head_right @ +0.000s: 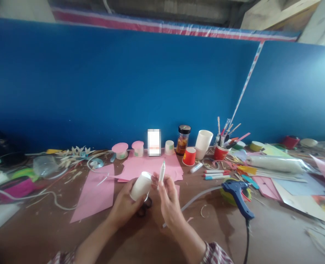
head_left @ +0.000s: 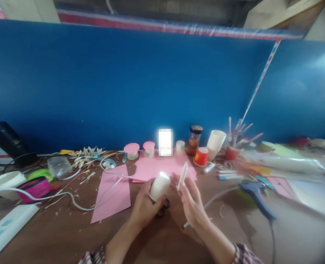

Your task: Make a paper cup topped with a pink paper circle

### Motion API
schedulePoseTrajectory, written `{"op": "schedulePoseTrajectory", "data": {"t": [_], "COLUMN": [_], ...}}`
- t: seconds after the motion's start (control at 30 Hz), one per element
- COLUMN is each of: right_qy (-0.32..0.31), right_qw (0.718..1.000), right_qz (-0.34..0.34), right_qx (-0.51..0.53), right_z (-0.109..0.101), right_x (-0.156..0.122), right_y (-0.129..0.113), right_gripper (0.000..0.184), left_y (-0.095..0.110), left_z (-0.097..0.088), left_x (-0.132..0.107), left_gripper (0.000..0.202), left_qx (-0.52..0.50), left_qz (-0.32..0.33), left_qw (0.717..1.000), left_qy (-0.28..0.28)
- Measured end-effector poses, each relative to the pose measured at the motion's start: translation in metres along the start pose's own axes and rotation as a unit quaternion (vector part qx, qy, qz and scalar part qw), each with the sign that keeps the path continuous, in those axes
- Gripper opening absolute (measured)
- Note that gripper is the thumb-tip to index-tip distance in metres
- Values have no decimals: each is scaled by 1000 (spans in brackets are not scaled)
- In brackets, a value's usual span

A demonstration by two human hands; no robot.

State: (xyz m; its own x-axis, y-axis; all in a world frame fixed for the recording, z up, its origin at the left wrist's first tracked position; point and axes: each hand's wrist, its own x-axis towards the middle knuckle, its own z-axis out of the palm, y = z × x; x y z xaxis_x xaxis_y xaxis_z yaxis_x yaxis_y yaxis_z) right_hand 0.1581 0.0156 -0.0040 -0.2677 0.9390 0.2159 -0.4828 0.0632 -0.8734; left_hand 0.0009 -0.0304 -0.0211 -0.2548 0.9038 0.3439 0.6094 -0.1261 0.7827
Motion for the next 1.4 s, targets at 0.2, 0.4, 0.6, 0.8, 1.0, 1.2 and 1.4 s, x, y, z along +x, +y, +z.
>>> {"op": "schedulePoseTrajectory", "data": {"t": [0.2, 0.4, 0.6, 0.8, 1.0, 1.2, 1.4], "right_qy": [40, 59, 82, 67, 38, 30, 8], "right_qw": [995, 981, 973, 974, 948, 921, 917], "right_qz": [-26, -73, -93, -84, -146, -161, -154], "right_qx": [-86, -169, -195, -197, -281, -353, -368], "right_z": [0, -6, -4, -5, -3, -7, -9], "right_x": [-1, 0, -1, -6, -10, -12, -14], "right_y": [-6, -3, -6, -5, -6, 0, 4], "right_gripper": [21, 17, 28, 34, 23, 23, 25], "left_y": [10, 11, 10, 13, 13, 13, 12], "left_z": [-1, 2, 1, -2, -3, -4, -2], "left_x": [-2, -5, -6, -6, -6, -7, -8], "left_gripper": [49, 51, 53, 54, 48, 42, 37], "left_qx": [-22, -40, -50, -92, -134, -182, -204], "left_qz": [-28, -28, -20, -42, -60, -32, -17], "left_qw": [999, 998, 998, 995, 989, 983, 978], "left_qy": [-20, -25, -12, -1, -1, 11, 28]}}
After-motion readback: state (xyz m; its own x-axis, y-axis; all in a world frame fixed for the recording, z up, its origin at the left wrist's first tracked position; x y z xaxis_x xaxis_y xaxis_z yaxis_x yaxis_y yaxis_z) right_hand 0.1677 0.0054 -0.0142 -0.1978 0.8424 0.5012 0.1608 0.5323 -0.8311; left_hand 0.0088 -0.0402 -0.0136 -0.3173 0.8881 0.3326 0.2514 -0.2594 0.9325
